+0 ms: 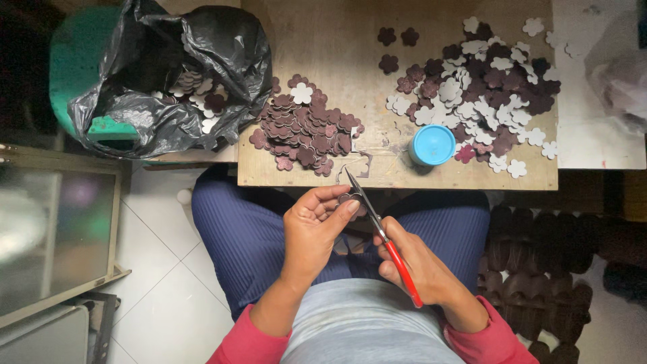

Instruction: The person sits on the floor and uses red-handled scissors to trim the edges of small flower-shaped paper cutouts. They pick up each piece, trim it, and place it into a pile or a black plastic bag on the table.

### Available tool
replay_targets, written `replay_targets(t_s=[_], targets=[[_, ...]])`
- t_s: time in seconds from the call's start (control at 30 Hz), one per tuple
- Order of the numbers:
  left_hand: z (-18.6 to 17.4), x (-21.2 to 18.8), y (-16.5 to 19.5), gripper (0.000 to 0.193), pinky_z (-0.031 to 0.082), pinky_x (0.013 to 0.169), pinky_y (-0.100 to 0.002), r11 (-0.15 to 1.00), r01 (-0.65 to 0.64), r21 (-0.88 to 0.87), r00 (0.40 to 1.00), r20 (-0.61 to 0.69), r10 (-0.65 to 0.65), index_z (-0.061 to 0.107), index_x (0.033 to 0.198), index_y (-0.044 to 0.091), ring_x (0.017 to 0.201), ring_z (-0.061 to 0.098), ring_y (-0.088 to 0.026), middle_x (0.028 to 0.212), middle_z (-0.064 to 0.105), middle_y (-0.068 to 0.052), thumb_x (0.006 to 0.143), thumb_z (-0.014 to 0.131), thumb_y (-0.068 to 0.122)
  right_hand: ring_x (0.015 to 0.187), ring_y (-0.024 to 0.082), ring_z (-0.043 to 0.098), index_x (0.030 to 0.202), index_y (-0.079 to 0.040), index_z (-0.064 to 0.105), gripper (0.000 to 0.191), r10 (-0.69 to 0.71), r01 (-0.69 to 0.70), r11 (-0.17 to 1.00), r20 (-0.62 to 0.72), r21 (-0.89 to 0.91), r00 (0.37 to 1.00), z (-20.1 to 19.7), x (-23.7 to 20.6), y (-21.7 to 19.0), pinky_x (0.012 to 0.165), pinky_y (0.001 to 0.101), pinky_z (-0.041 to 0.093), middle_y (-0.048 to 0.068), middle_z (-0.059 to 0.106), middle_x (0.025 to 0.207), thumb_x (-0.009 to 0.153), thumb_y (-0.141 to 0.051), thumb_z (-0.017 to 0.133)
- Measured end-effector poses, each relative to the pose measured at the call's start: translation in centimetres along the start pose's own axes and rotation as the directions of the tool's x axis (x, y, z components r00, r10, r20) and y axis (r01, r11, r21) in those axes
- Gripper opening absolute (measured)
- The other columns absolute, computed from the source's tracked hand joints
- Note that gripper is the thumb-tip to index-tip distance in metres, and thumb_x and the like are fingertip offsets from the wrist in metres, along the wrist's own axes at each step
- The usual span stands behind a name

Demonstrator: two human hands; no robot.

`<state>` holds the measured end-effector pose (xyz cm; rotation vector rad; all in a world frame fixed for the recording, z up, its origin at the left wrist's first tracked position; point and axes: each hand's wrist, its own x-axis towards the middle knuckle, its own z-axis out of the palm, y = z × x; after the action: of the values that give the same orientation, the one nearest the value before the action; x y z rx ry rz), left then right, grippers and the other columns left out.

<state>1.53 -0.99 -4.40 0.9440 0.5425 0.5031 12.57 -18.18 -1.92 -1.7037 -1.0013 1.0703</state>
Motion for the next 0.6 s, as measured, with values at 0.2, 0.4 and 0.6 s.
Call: replay_targets(t_s=[0.2,0.4,0.6], targets=[[-0.4,0.1,0.3,0.029,0.06,0.082,-0.024,1.0,0.011,0.019,1.0,0.016,-0.012,0.068,0.119,-0.006,0.09,0.073,-0.012,0.1,0.076,-0.012,0.092,0.074,-0.003,0.062,0.015,0.043,0.104,-0.003,0.049,0.077,0.005,-0.005,1.0,0.004,0.011,1.0,-0.3,0.0,-0.2,0.056,0.032,0.042,0.002,0.045,0.07,0.085,-0.078,0.055],[-0.7,0.3,0.4,0.029,0.061,0.082,-0.026,0.999,0.04,-0.003,0.999,0.035,-0.04,0.067,0.119,-0.006,0.089,0.074,-0.014,0.101,0.076,-0.013,0.091,0.074,-0.003,0.062,0.016,0.044,0.104,-0.004,0.049,0.059,0.012,-0.012,1.0,0.017,-0.01,1.0,-0.5,-0.2,0.1,0.057,0.0326,0.043,0.003,0.047,0.07,0.089,-0.059,0.062],[-1.1,0.6,0.5,0.029,0.061,0.082,-0.027,0.998,0.055,0.009,0.997,0.055,-0.055,0.066,0.119,-0.006,0.09,0.074,-0.016,0.1,0.076,-0.014,0.092,0.073,-0.003,0.062,0.015,0.047,0.101,-0.004,0.05,0.059,0.079,-0.079,0.995,0.0,-0.061,0.997,-0.7,-0.3,0.7,0.057,0.0311,0.045,0.003,0.047,0.071,0.092,-0.061,0.062]])
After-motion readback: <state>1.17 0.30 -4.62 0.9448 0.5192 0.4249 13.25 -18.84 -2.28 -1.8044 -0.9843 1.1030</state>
